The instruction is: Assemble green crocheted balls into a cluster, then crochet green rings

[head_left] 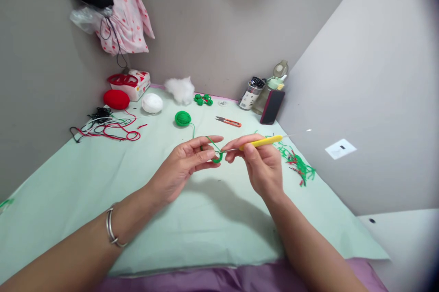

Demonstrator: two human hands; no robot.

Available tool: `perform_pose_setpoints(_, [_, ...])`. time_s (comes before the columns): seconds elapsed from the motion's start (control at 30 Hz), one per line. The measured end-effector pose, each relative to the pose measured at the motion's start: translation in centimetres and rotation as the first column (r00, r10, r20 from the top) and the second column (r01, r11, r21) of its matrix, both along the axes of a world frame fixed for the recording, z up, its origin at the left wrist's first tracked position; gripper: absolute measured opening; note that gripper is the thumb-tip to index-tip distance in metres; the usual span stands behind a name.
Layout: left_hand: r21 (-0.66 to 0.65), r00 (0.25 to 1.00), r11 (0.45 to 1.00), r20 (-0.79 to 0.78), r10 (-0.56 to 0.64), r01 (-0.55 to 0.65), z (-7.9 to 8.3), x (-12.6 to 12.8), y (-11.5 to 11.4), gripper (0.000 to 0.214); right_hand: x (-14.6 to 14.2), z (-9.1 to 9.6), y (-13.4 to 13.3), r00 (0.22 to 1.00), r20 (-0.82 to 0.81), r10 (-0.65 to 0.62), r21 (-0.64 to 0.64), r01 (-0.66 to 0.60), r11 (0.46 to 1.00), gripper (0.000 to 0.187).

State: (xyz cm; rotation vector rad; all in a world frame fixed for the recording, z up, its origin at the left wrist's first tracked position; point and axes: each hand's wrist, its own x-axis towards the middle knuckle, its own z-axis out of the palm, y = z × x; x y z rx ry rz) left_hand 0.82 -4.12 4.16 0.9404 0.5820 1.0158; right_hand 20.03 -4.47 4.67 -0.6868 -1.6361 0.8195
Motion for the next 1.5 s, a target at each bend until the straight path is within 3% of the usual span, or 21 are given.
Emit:
perform_pose_setpoints(0.1, [-0.014,0.999,0.999,-0.009,0.038,-0.038,-0.1,0.0,0.0,0.033,0.1,-0.1,-0.5,0.956,0.233,-0.178,0.298,0.104,0.949,0.021])
perform_pose_setpoints(0.13, [-0.017,0.999,0.999,0.0,0.038,-0.038,-0.1,0.0,-0.1,0.035,0.1,-0.2,-0.6,0.912,0.318,-0.26,0.443,0.1,0.891,0.023])
perform_pose_setpoints(0.23, [-0.054,0.999,0.998,0.045,-0.013,0.016,-0.3,0.2,0.0,0.037,0.0,-0.9,-0.6,0.768,0.41,-0.491,0.783,-0.02,0.622,0.035])
perform_pose_setpoints(0.27, [-0.073,0.997,0.996,0.063,-0.036,0.041,-0.3,0.2,0.1,0.037,0.0,-1.0,-0.6,0.748,0.396,-0.533,0.825,-0.035,0.563,0.037])
perform_pose_setpoints(0.3, [-0.092,0.995,0.994,0.078,-0.057,0.064,-0.3,0.2,0.1,0.036,0.0,-1.1,-0.6,0.752,0.376,-0.542,0.835,-0.02,0.55,0.038])
perform_pose_setpoints(0.33, [-0.105,0.994,0.992,0.091,-0.067,0.076,-0.3,0.2,0.2,0.034,0.0,-1.2,-0.6,0.776,0.36,-0.517,0.81,0.016,0.587,0.037])
perform_pose_setpoints(0.37, [-0.112,0.993,0.991,0.101,-0.068,0.079,-0.3,0.2,0.3,0.033,0.0,-1.1,-0.6,0.814,0.342,-0.469,0.752,0.062,0.657,0.035])
perform_pose_setpoints(0.47, [-0.097,0.996,0.995,0.088,-0.015,0.023,-0.2,0.1,0.3,0.032,-0.1,-0.6,-0.5,0.941,0.211,-0.265,0.428,0.155,0.891,0.026])
perform_pose_setpoints(0.5, [-0.079,0.998,0.997,0.07,0.011,-0.006,-0.2,0.1,0.3,0.032,-0.1,-0.4,-0.4,0.971,0.137,-0.196,0.297,0.148,0.943,0.021])
perform_pose_setpoints(0.57, [-0.027,0.998,0.998,0.021,0.058,-0.058,-0.2,0.2,0.2,0.033,-0.2,-0.2,0.0,0.996,-0.018,-0.087,0.052,0.088,0.995,0.017])
perform_pose_setpoints(0.63, [0.03,0.995,0.995,-0.019,0.094,-0.093,-0.3,0.4,0.0,0.035,-0.3,-0.2,0.4,0.993,-0.121,-0.016,-0.1,0.004,0.995,0.019])
perform_pose_setpoints(0.7, [0.047,0.993,0.992,-0.035,0.115,-0.113,-0.4,0.6,-0.2,0.038,-0.5,-0.6,0.4,0.995,-0.095,-0.008,-0.098,-0.001,0.995,0.019])
perform_pose_setpoints(0.77, [0.015,0.994,0.994,-0.026,0.105,-0.105,-0.6,0.7,-0.3,0.041,-0.8,-1.1,0.1,0.993,0.055,-0.102,0.079,0.098,0.992,0.018])
perform_pose_setpoints(0.8, [-0.009,0.996,0.996,-0.01,0.091,-0.091,-0.6,0.7,-0.3,0.043,-0.9,-1.4,-0.1,0.97,0.143,-0.194,0.222,0.16,0.962,0.021])
perform_pose_setpoints(0.9, [-0.065,0.998,0.998,0.057,0.026,-0.023,-0.7,0.7,-0.3,0.046,-1.0,-2.1,-0.8,0.841,0.294,-0.453,0.598,0.208,0.774,0.037])
perform_pose_setpoints(0.93, [-0.078,0.997,0.997,0.08,0.004,0.002,-0.7,0.7,-0.3,0.045,-1.0,-2.2,-0.9,0.822,0.3,-0.484,0.644,0.2,0.738,0.041])
perform_pose_setpoints(0.97, [-0.09,0.995,0.995,0.101,-0.021,0.03,-0.7,0.7,-0.2,0.044,-1.0,-2.2,-0.9,0.826,0.3,-0.476,0.647,0.191,0.739,0.044])
perform_pose_setpoints(1.1, [-0.1,0.983,0.987,0.15,-0.11,0.126,-0.6,0.7,-0.1,0.034,-0.7,-1.6,-0.6,0.936,0.218,-0.276,0.436,0.159,0.886,0.043])
perform_pose_setpoints(1.17, [-0.088,0.98,0.986,0.153,-0.126,0.14,-0.5,0.6,0.1,0.032,-0.7,-1.1,-0.4,0.969,0.156,-0.194,0.341,0.131,0.931,0.037])
perform_pose_setpoints(1.33, [-0.066,0.982,0.99,0.147,-0.116,0.127,-0.3,-0.1,0.6,0.029,-0.5,-0.4,-0.3,0.99,0.003,-0.138,0.139,0.136,0.981,0.02])
perform_pose_setpoints(1.5, [-0.039,0.988,0.993,0.111,-0.108,0.113,-0.3,-0.6,1.0,0.022,0.1,0.0,0.4,0.983,-0.15,-0.106,-0.109,0.091,0.99,0.014])
